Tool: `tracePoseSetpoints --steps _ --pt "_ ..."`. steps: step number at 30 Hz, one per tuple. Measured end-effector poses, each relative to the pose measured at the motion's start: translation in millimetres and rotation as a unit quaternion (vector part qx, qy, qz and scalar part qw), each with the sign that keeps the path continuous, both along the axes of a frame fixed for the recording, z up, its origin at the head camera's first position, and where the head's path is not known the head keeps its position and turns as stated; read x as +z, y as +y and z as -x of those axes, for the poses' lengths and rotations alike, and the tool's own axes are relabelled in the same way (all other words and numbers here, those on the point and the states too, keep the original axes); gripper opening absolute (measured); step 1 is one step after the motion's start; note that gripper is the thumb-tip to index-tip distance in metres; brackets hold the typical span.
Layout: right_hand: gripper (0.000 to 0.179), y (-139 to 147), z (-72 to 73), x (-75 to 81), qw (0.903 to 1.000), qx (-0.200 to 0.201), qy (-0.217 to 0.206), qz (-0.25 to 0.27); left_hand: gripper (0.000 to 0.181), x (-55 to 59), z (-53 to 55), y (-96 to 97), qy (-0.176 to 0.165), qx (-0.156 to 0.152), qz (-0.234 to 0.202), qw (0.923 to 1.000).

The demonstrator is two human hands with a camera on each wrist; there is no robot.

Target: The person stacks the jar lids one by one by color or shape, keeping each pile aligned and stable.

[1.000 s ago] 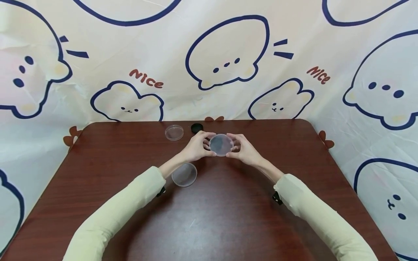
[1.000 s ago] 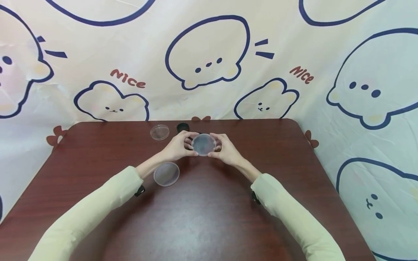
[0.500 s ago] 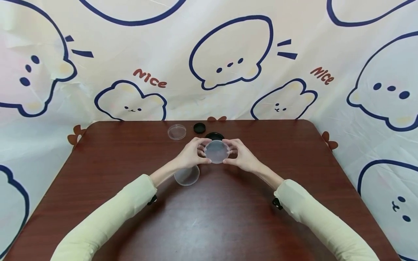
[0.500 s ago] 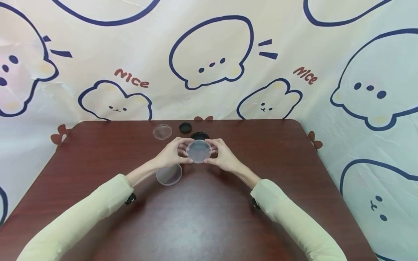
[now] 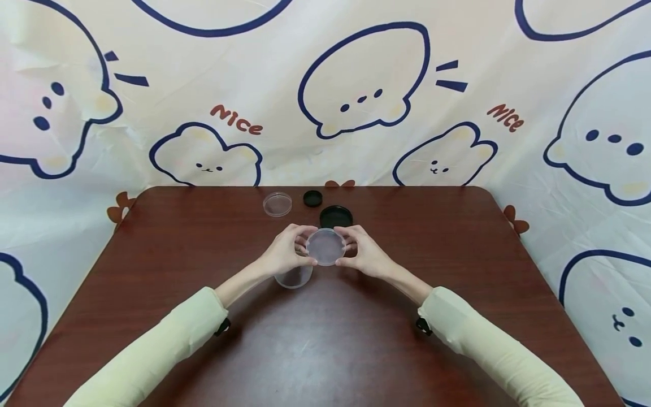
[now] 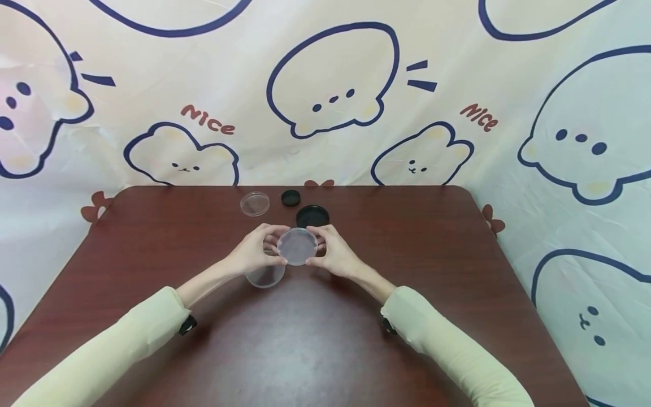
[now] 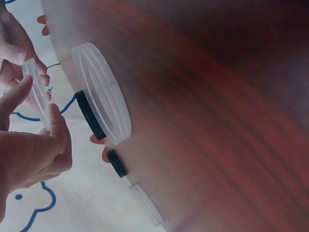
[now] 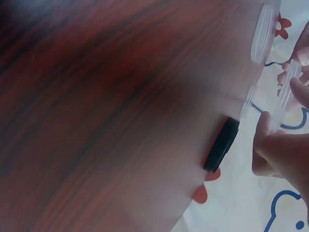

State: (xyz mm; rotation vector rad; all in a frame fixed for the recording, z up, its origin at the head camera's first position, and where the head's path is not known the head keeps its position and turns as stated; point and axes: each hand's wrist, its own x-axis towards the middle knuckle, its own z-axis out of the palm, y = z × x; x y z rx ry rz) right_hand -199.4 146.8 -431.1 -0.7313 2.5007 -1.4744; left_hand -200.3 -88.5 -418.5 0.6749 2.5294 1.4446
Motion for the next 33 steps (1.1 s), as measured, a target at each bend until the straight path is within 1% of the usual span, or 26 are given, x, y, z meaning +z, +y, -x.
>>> tracePoseSetpoints --steps 4,7,11,17,24,29,33 --pt "0.072 -9 -1.2 -3.6 1.0000 0.007 -0.001 -0.003 0.068 -0.1 -5.2 -8.2 -0.004 0.011 0.013 0.9999" --pt "0.071 -14 -2.6 -6.5 0.9999 0.010 -0.006 -0.003 0.067 -3.0 -7.3 -12.5 0.002 0.009 0.021 0.9997" --pt "0.070 -21 -4.3 -6.4 0.9999 0.011 -0.009 -0.006 0.068 -5.3 -9.1 -19.0 0.006 0.010 0.024 0.9996" --pt "0.070 -35 -8.4 -4.4 0.9997 0.016 -0.006 -0.019 0.069 -6.8 -14.3 -31.8 -0.010 0.018 0.033 0.9993" --pt "0.071 -51 -12.3 -6.5 0.9996 0.011 -0.003 -0.028 0.067 -10.1 -20.0 -44.8 0.003 0.021 0.037 0.9991" --pt "0.070 -60 -13.3 -7.8 0.9989 0.011 -0.005 -0.045 0.067 -11.3 -23.5 -52.0 0.003 0.021 0.057 0.9981" --pt "0.071 -64 -14.8 -7.8 0.9984 0.010 -0.012 -0.054 0.067 -12.7 -23.9 -54.5 0.004 0.020 0.063 0.9978"
